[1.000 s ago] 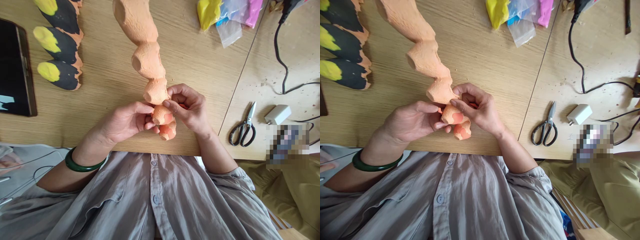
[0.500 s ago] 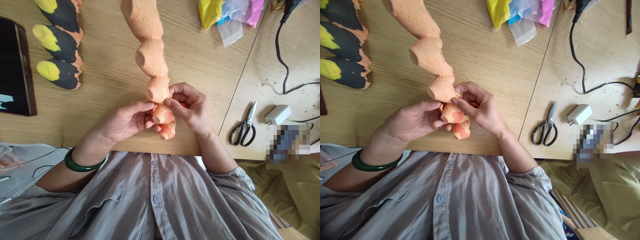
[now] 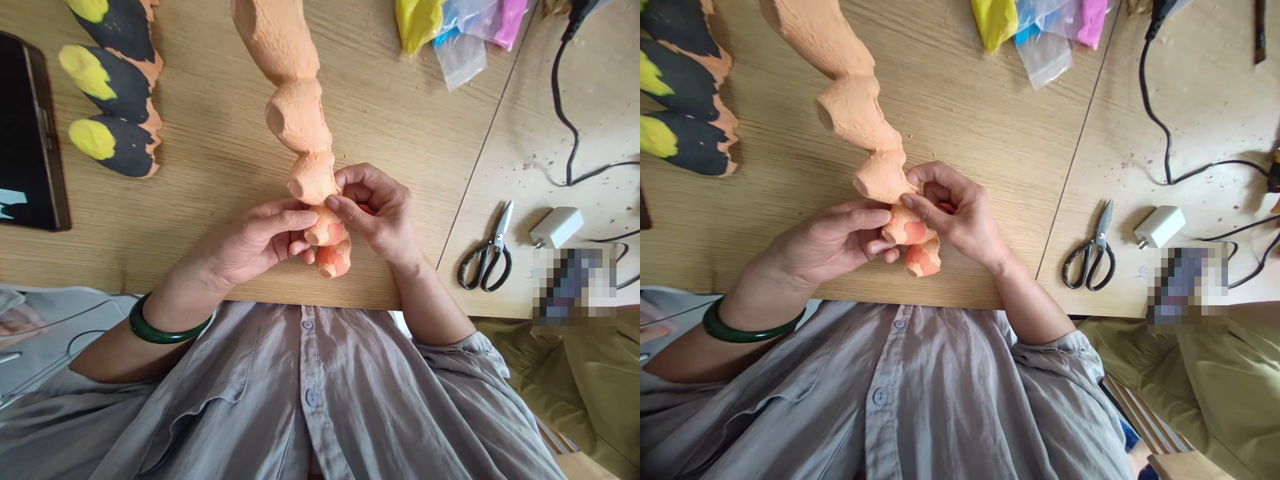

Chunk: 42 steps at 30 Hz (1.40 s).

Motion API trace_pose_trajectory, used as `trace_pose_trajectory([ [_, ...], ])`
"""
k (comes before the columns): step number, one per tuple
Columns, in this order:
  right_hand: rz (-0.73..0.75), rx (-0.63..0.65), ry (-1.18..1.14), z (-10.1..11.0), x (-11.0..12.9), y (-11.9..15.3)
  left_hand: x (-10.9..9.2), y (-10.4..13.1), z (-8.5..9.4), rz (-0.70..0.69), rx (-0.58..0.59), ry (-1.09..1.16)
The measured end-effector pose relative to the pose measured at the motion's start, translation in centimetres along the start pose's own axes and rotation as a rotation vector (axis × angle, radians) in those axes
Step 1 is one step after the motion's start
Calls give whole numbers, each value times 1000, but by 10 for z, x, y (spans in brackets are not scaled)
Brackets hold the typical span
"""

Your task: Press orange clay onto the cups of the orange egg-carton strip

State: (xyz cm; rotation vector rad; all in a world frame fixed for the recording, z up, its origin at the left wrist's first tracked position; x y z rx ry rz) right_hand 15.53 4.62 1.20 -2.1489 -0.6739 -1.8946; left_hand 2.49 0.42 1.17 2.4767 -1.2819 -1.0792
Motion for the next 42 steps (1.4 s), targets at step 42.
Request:
trace_pose_trajectory([
  [42,-47,31,-19,-4,5,2,3,3,2,17,-77,-78],
])
Point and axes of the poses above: each hand's wrist, its own y-axis away from the middle knuckle, its own z-axis out of the back of the hand, x = y × z, the point moved 9 cm from there along -y, towards the middle knuckle, and after that the axes turned 5 degrees about x, right-handed, at the moved point
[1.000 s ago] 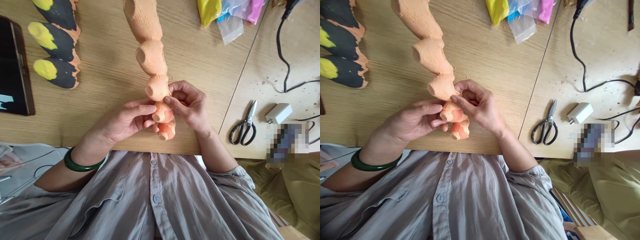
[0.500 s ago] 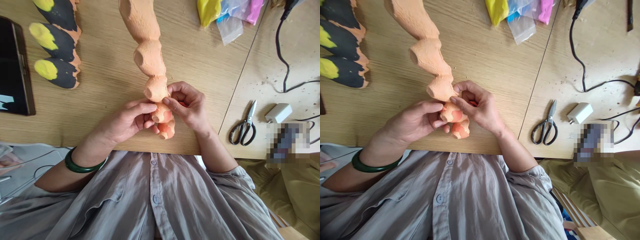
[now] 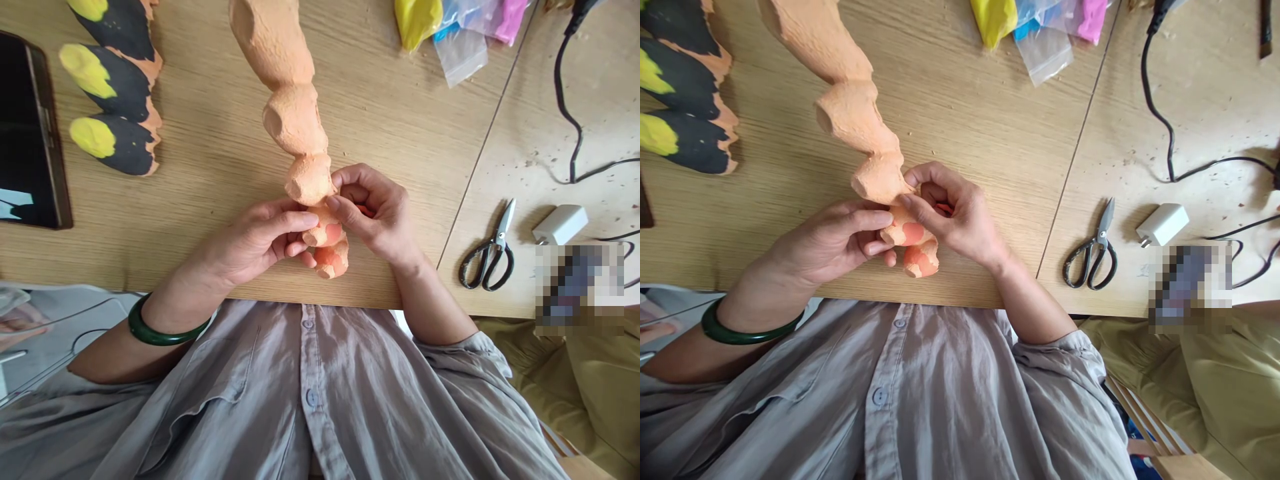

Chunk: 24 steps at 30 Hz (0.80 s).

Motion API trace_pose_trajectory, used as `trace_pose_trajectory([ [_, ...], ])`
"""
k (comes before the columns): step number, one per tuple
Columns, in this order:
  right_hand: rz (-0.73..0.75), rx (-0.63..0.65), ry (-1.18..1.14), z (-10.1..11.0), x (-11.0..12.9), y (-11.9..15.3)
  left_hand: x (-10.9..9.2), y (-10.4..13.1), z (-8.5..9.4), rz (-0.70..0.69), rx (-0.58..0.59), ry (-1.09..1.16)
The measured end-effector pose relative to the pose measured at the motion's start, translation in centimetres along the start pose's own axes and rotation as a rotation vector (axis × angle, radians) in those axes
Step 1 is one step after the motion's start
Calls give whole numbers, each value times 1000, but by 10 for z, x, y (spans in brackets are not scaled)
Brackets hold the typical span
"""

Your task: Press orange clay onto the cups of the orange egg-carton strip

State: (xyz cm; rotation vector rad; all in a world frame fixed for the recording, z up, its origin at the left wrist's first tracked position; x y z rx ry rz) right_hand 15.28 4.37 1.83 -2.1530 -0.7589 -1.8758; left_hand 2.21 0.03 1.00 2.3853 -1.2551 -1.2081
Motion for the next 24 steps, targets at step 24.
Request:
trace_pose_trajectory([
  [24,-179,31,-122,5,1,-1,-9,1,-1,-121,28,121],
])
Point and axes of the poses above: each hand's wrist, its own y-axis away from the middle knuckle, its own z-axis out of the back of the hand, x = y × z, the point moved 9 cm from there along -y, towards the middle knuckle, and after that the axes turned 5 degrees about x, right-handed, at the moved point
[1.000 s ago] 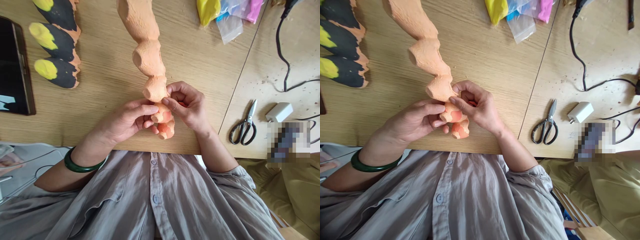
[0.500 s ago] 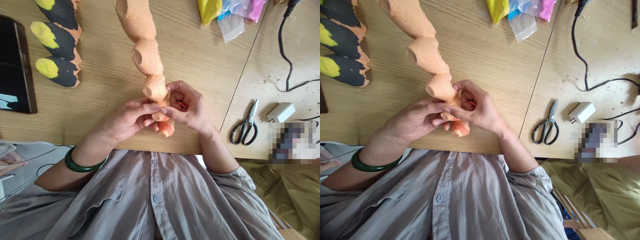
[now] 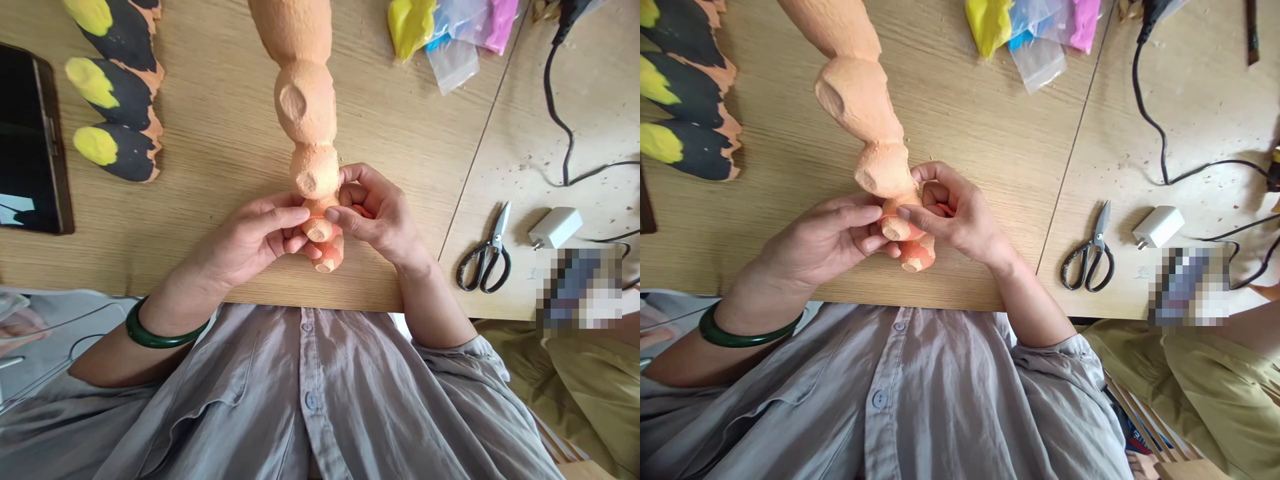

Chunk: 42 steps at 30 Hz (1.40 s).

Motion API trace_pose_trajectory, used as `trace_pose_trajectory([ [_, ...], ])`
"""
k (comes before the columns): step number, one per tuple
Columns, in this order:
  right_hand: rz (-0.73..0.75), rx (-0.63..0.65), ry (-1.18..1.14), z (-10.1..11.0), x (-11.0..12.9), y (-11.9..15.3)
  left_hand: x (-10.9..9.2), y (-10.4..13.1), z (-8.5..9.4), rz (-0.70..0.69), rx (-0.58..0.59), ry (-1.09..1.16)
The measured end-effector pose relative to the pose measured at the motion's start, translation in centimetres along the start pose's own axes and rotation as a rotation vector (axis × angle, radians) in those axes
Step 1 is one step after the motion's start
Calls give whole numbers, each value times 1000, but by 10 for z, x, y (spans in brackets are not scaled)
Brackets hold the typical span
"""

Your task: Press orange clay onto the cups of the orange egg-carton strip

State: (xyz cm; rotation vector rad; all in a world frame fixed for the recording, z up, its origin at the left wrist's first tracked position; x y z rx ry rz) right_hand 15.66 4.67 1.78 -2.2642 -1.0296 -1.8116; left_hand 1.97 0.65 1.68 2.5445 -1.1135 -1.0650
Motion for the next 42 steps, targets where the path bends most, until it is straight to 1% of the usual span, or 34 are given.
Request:
trace_pose_trajectory([
  [3,-19,15,-104,-2,-1,0,-5,-3,2,-28,1,-43],
  [7,-19,-64,-209,4,0,1,-15,-13,-6,-69,44,-87],
  [10,-9,-109,-188,9,0,0,-19,-21,-8,-74,22,-146],
  [13,43,-126,-167,14,1,-1,-20,-28,-8,-44,-7,-187],
  [17,160,-116,-103,24,4,-2,-18,-34,-15,1,34,-187],
  [20,223,-93,-70,32,7,-3,-17,-36,-18,30,47,-163],
  [22,250,-106,-66,38,9,-3,-16,-37,-19,73,62,-125],
  [26,239,-161,-67,46,8,-5,-9,-39,-24,175,163,-33],
  [29,228,-206,-80,50,6,-5,-5,-41,-27,195,235,37],
  [33,243,-209,-89,49,7,-7,-4,-41,-25,131,225,33],
  [38,204,-232,-103,48,-1,-10,-11,-37,-30,-18,219,-63],
  [40,185,-251,-110,49,-6,-10,-15,-37,-30,-85,210,-53],
  [42,181,-260,-106,50,-8,-9,-15,-37,-29,-105,206,-22],
])
Point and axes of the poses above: each hand's wrist, its own y-axis away from the middle knuckle, its own z-axis out of the back of the hand, x = y × z, the point moved 9 cm from there along -y, towards the middle knuckle, and after that the axes turned 5 degrees about x, right-handed, at the moved point
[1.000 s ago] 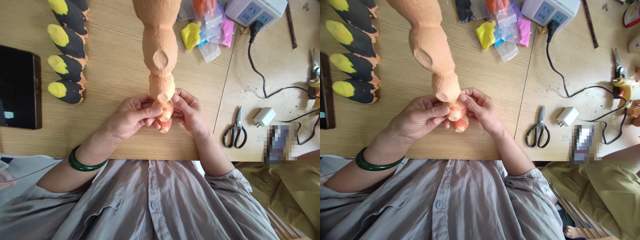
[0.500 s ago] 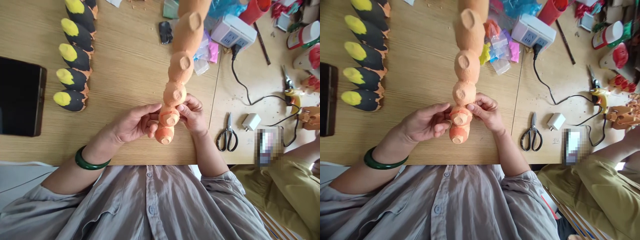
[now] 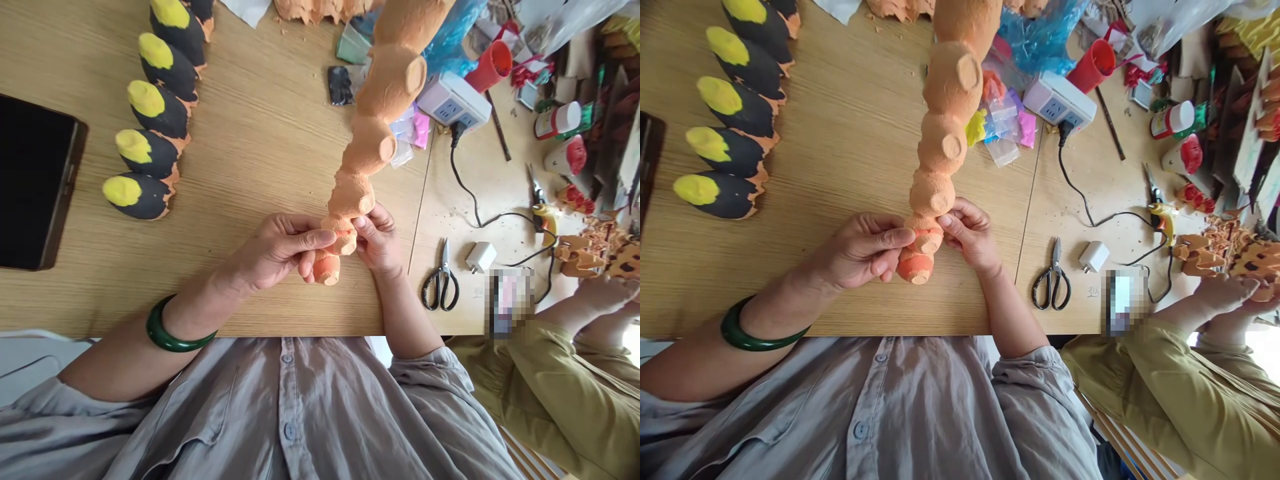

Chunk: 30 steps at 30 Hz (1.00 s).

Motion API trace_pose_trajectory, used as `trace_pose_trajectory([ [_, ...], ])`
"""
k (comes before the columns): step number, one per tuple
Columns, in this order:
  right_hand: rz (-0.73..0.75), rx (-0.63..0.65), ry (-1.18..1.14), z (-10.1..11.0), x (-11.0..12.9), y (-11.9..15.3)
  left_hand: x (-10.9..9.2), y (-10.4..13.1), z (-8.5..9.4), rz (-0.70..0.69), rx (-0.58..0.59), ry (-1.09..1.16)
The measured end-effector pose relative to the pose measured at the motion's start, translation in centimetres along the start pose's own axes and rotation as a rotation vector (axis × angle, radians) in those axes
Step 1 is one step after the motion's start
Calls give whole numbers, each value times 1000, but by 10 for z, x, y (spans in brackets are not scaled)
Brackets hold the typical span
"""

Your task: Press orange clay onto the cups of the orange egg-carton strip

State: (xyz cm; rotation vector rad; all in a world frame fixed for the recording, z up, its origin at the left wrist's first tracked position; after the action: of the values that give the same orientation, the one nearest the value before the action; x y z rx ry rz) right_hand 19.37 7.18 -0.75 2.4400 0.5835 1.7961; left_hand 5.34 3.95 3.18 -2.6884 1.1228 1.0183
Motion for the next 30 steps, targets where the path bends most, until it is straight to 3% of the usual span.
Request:
trace_pose_trajectory([
  [5,74,38,-4,-1,10,3,9,2,-6,151,125,75],
  [9,159,119,-1,-5,19,4,9,2,-11,179,206,64],
  [14,293,198,49,-6,23,8,14,2,-4,204,161,22],
  [20,417,193,149,-7,30,11,11,0,-1,185,99,20],
  [26,401,183,214,-9,29,12,13,2,4,210,66,-1],
  [30,365,138,212,-5,30,10,10,3,2,214,120,2],
])
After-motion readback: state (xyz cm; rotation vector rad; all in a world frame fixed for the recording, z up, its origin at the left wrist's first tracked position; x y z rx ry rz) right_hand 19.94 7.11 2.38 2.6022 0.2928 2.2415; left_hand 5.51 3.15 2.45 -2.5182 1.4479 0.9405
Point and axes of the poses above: each hand's wrist, its own y-axis away from the middle knuckle, its own z-axis out of the back of the hand, x = y × z, the point moved 9 cm from there along -y, towards the middle knuckle, and after that the axes turned 5 degrees about x, right-handed, at the moved point
